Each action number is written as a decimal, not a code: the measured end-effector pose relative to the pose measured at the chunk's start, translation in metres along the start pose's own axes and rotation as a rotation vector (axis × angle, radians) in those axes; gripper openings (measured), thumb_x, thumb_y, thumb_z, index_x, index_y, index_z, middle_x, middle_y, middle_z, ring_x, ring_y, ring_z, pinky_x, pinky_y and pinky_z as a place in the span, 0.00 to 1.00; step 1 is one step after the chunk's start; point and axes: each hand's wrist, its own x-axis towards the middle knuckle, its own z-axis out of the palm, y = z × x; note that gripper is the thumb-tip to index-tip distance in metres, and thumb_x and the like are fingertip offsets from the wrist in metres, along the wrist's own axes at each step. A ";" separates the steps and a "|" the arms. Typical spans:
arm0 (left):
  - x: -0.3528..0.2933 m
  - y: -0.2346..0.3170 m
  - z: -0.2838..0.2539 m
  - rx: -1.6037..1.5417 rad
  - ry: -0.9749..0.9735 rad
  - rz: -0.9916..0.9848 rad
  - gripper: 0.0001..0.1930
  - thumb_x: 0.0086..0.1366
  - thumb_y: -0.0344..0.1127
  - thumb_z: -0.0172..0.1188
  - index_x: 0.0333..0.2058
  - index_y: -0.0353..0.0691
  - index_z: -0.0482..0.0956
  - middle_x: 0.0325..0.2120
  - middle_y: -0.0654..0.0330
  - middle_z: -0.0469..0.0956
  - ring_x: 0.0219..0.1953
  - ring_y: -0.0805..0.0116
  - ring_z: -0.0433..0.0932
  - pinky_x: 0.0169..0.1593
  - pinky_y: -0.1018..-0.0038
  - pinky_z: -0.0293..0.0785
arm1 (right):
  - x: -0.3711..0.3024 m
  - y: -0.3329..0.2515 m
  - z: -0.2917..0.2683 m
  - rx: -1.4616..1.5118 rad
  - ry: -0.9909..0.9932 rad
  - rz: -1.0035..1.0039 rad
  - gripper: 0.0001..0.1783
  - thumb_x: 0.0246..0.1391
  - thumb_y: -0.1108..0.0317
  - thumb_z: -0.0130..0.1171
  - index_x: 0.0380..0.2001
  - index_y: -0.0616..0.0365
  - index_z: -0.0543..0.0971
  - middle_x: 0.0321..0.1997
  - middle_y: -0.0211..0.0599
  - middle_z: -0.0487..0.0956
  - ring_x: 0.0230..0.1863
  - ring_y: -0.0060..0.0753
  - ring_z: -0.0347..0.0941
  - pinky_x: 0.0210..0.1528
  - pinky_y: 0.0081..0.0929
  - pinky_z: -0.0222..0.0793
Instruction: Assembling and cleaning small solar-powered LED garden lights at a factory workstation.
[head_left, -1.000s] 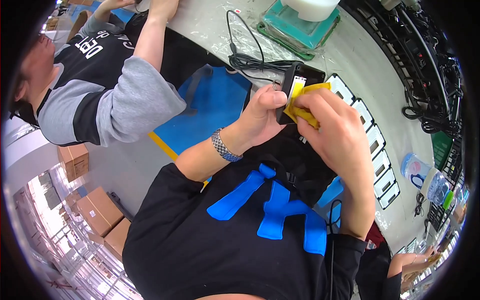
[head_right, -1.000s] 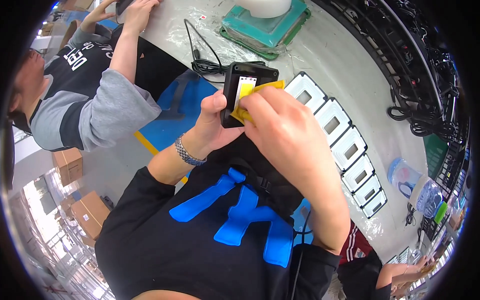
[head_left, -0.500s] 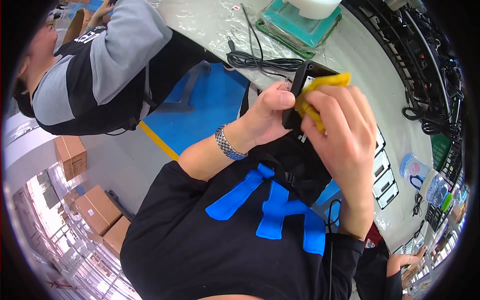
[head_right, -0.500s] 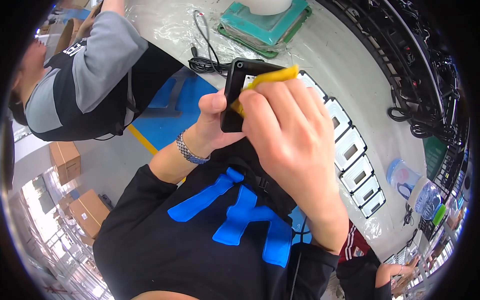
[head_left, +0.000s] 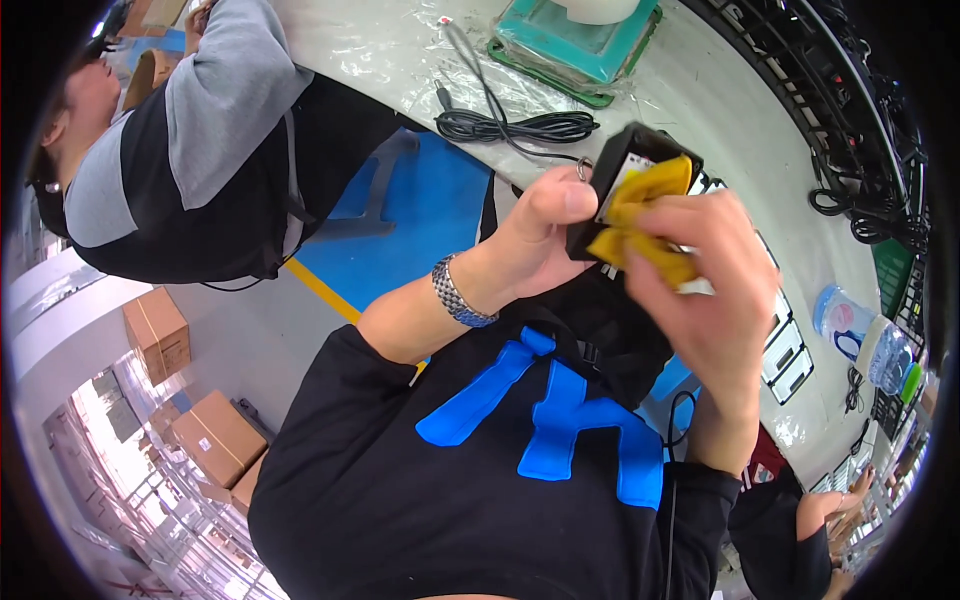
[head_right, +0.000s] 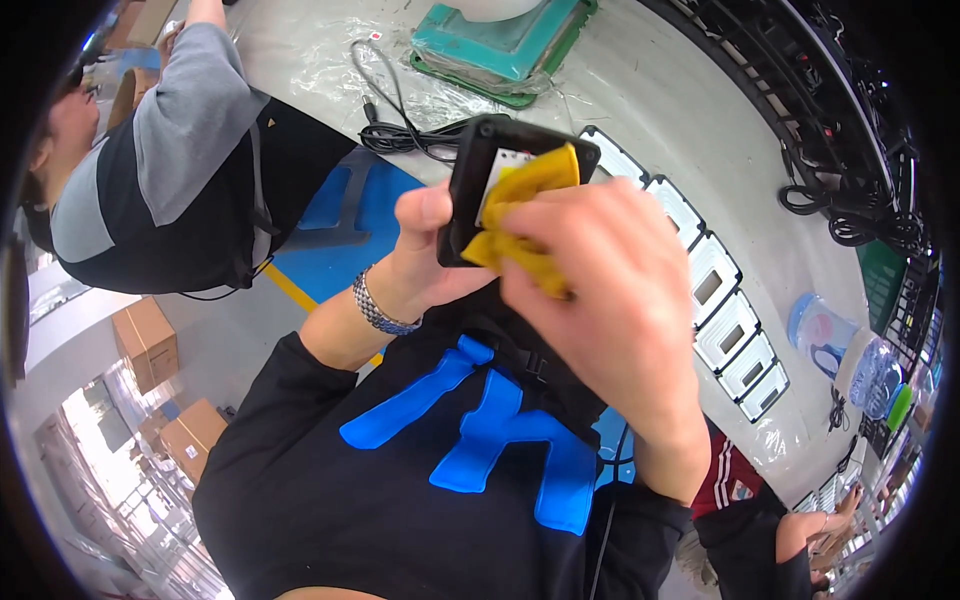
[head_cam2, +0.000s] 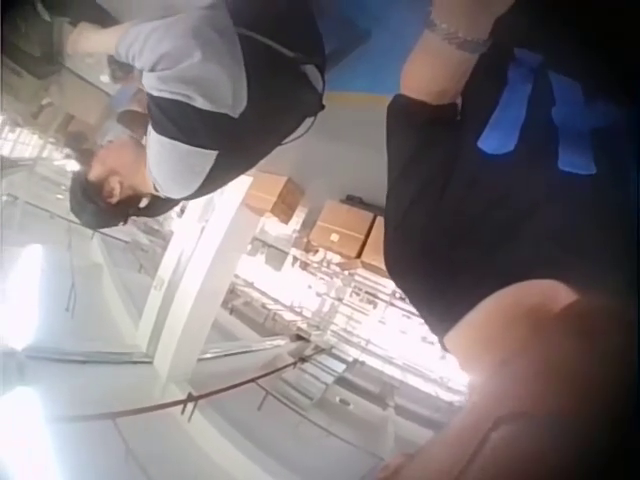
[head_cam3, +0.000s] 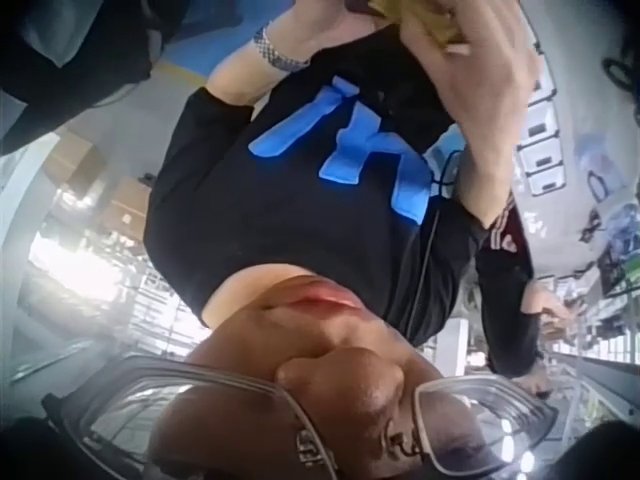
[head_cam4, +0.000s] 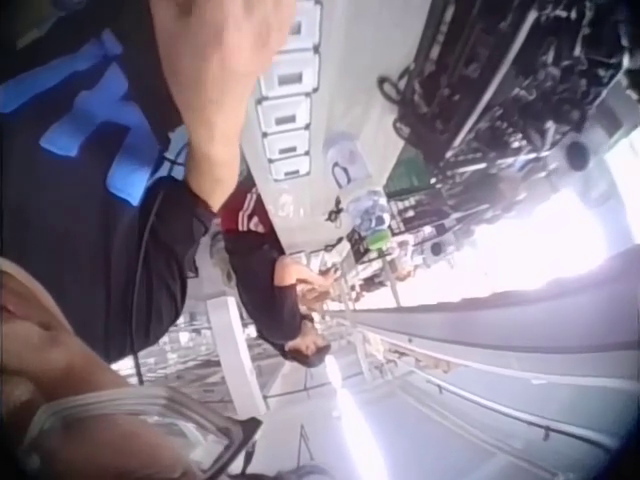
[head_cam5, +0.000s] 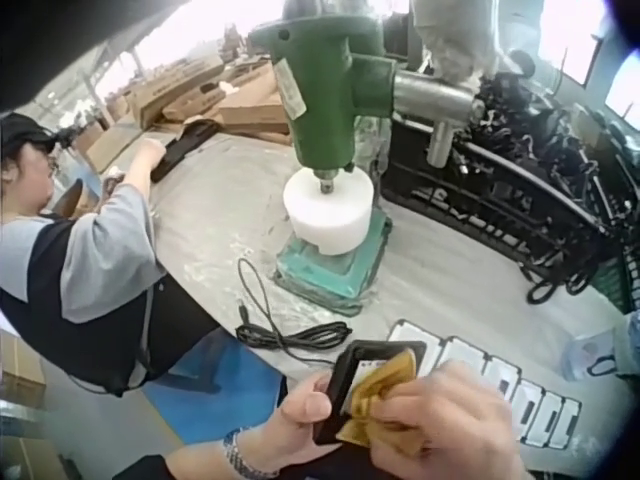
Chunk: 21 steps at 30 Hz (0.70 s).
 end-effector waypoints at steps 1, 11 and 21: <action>0.000 0.000 0.003 -0.053 0.023 0.017 0.36 0.56 0.52 0.58 0.56 0.30 0.66 0.48 0.52 0.75 0.49 0.63 0.77 0.54 0.66 0.72 | -0.005 -0.002 -0.004 0.090 0.085 0.129 0.17 0.34 0.80 0.65 0.33 0.60 0.76 0.31 0.35 0.75 0.32 0.36 0.71 0.38 0.26 0.68; 0.004 0.007 -0.008 0.053 0.018 -0.007 0.39 0.55 0.54 0.60 0.58 0.30 0.63 0.50 0.46 0.73 0.50 0.58 0.76 0.57 0.67 0.70 | -0.118 0.036 -0.032 1.056 0.781 0.452 0.12 0.52 0.69 0.50 0.40 0.62 0.68 0.40 0.43 0.68 0.42 0.39 0.72 0.46 0.34 0.70; 0.029 -0.023 0.006 1.855 0.343 0.563 0.34 0.39 0.36 0.74 0.49 0.35 0.75 0.40 0.52 0.76 0.39 0.59 0.78 0.42 0.71 0.76 | -0.151 0.027 0.003 0.630 0.636 0.748 0.13 0.51 0.77 0.53 0.42 0.62 0.70 0.47 0.41 0.70 0.43 0.30 0.69 0.48 0.27 0.68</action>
